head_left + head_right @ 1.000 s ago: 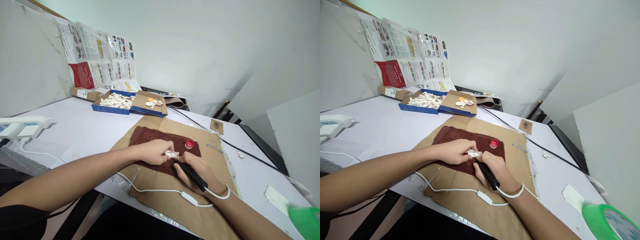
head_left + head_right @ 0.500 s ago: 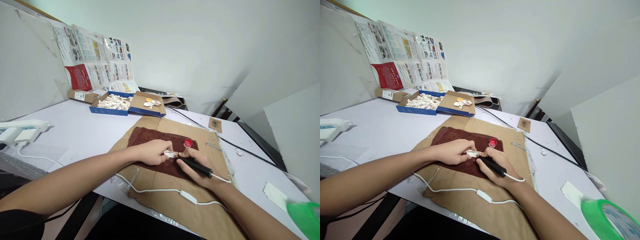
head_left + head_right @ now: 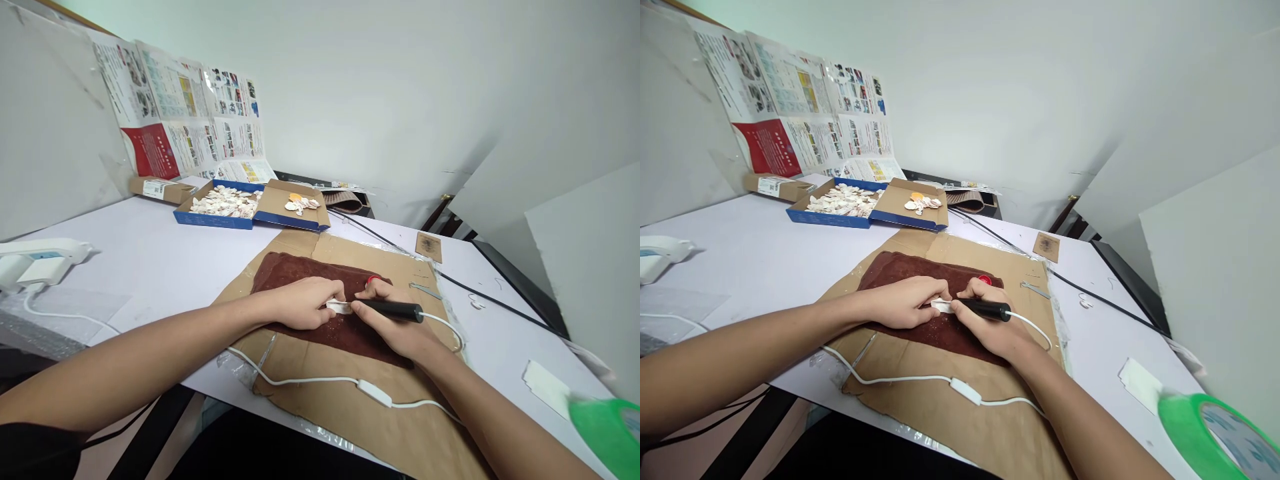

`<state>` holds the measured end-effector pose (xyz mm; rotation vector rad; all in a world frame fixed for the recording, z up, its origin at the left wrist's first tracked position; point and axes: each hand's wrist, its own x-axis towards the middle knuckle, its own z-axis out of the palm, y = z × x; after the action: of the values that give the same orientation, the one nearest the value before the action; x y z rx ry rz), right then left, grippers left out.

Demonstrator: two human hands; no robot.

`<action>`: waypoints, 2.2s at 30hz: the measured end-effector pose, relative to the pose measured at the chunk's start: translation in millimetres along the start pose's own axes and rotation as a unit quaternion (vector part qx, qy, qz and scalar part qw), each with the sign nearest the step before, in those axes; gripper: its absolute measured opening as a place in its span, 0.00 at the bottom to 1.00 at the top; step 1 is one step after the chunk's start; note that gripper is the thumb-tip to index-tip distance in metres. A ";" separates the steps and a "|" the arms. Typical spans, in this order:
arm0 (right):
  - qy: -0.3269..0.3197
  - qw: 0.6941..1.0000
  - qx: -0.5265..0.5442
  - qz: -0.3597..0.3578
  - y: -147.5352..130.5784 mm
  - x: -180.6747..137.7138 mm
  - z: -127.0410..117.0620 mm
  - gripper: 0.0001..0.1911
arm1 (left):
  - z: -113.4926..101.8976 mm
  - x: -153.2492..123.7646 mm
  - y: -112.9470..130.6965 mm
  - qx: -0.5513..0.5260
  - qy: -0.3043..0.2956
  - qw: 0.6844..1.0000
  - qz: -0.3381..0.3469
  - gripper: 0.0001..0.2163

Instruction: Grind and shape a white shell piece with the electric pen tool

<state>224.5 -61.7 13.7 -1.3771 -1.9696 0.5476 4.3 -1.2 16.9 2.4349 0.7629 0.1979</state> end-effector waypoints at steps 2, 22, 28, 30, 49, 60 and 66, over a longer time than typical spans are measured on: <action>0.004 1.000 -0.012 0.001 -5.0 0.7 1.2 0.14 | -0.4 0.3 0.5 0.003 -0.003 1.000 0.001 0.09; 0.040 0.956 -0.174 -0.232 -18.2 -17.5 34.8 0.09 | 2.1 0.3 -3.3 0.000 0.003 1.000 0.016 0.08; 0.022 0.955 -0.167 -0.243 -18.3 -21.7 30.5 0.08 | 1.7 0.5 -2.7 0.019 0.000 1.000 0.012 0.08; 0.014 0.956 -0.159 -0.247 -17.9 -22.6 29.1 0.08 | 0.9 0.1 -1.8 0.020 -0.001 1.000 0.009 0.08; 0.014 0.949 -0.127 -0.287 -4.2 -24.0 20.0 0.10 | -1.8 -1.6 -0.2 0.005 -0.017 1.000 -0.001 0.07; -0.017 0.963 -0.084 -0.256 5.1 -17.8 8.9 0.11 | 0.1 -2.0 -4.4 -0.016 -0.009 1.000 0.004 0.07; -0.040 0.975 -0.037 -0.216 10.8 -15.9 1.8 0.12 | 1.2 -1.2 -6.0 -0.013 -0.010 1.000 0.009 0.07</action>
<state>233.9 -72.6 0.8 -0.9323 -2.2874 0.3306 0.8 1.6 12.6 2.4172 0.7250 0.1903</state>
